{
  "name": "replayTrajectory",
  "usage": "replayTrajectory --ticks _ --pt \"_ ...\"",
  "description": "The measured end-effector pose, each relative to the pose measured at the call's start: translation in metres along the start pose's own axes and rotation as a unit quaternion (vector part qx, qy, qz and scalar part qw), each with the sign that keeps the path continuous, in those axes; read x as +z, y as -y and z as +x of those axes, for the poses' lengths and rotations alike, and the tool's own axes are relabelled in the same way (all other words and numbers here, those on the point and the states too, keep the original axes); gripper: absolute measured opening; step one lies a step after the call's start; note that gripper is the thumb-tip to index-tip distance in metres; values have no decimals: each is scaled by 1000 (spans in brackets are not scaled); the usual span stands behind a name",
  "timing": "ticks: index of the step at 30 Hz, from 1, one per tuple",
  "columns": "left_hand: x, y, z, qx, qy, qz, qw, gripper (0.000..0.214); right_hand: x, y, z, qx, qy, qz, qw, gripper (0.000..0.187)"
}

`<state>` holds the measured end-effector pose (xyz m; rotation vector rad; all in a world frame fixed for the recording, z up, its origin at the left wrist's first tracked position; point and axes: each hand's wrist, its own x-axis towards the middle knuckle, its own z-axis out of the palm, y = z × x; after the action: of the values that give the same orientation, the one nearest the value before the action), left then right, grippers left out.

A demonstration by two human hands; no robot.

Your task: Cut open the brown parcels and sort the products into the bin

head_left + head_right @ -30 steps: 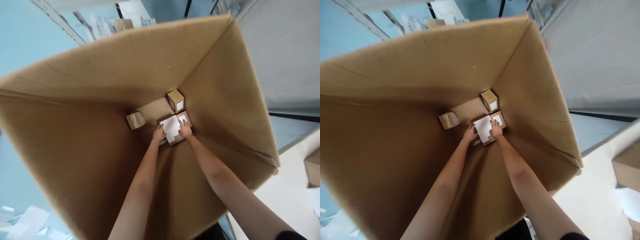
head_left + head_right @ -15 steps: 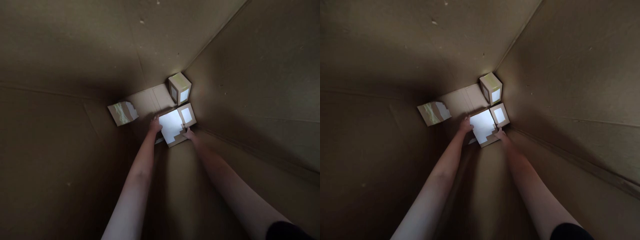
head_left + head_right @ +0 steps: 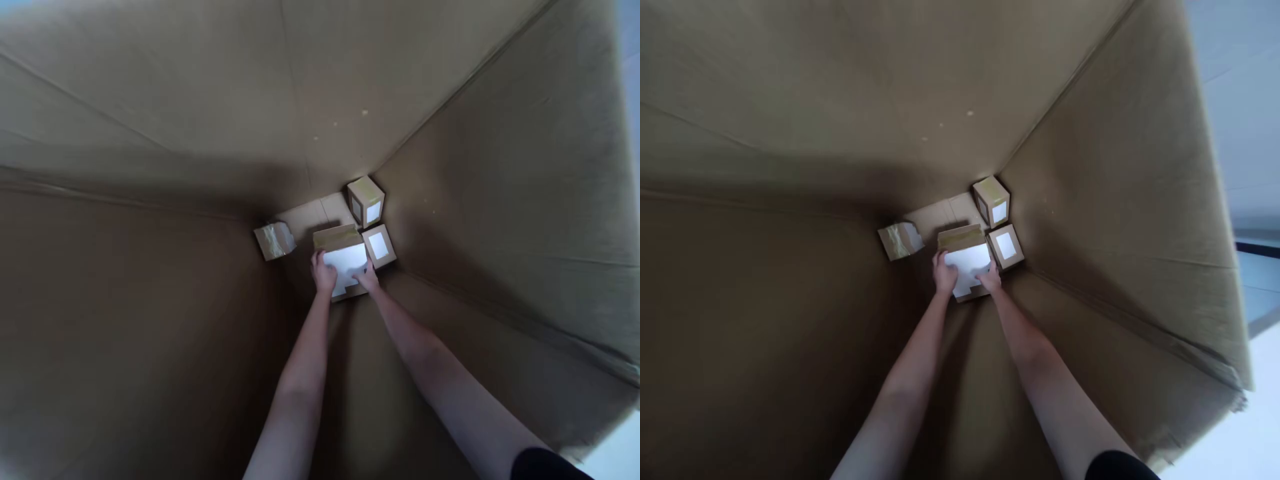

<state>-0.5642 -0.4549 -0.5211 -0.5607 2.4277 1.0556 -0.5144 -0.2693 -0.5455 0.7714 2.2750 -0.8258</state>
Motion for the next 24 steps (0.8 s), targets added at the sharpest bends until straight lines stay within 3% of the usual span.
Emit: replayTrajectory --ticks 3,5,11,14,18,21,24 --pt "-41 -27 -20 21 -62 6 998 52 -16 47 -17 14 -19 34 999 82" --pt "-71 -45 -34 35 -101 9 994 52 -34 82 -30 -18 -37 51 998 78" --pt "-173 -103 -76 93 -183 17 979 51 -122 188 -87 -208 -83 -5 975 92" --pt "-230 -135 -100 130 -226 7 965 49 -174 236 -136 -264 -95 -52 958 100" --pt "-307 -183 -139 193 -266 -7 944 44 -244 289 -215 -279 -109 -112 948 107" --pt "-359 -222 -176 249 -280 -5 927 42 -295 316 -279 -295 -138 -128 937 105" --pt "-401 -261 -218 312 -289 -2 905 42 -341 328 -342 -301 -180 -114 930 99"
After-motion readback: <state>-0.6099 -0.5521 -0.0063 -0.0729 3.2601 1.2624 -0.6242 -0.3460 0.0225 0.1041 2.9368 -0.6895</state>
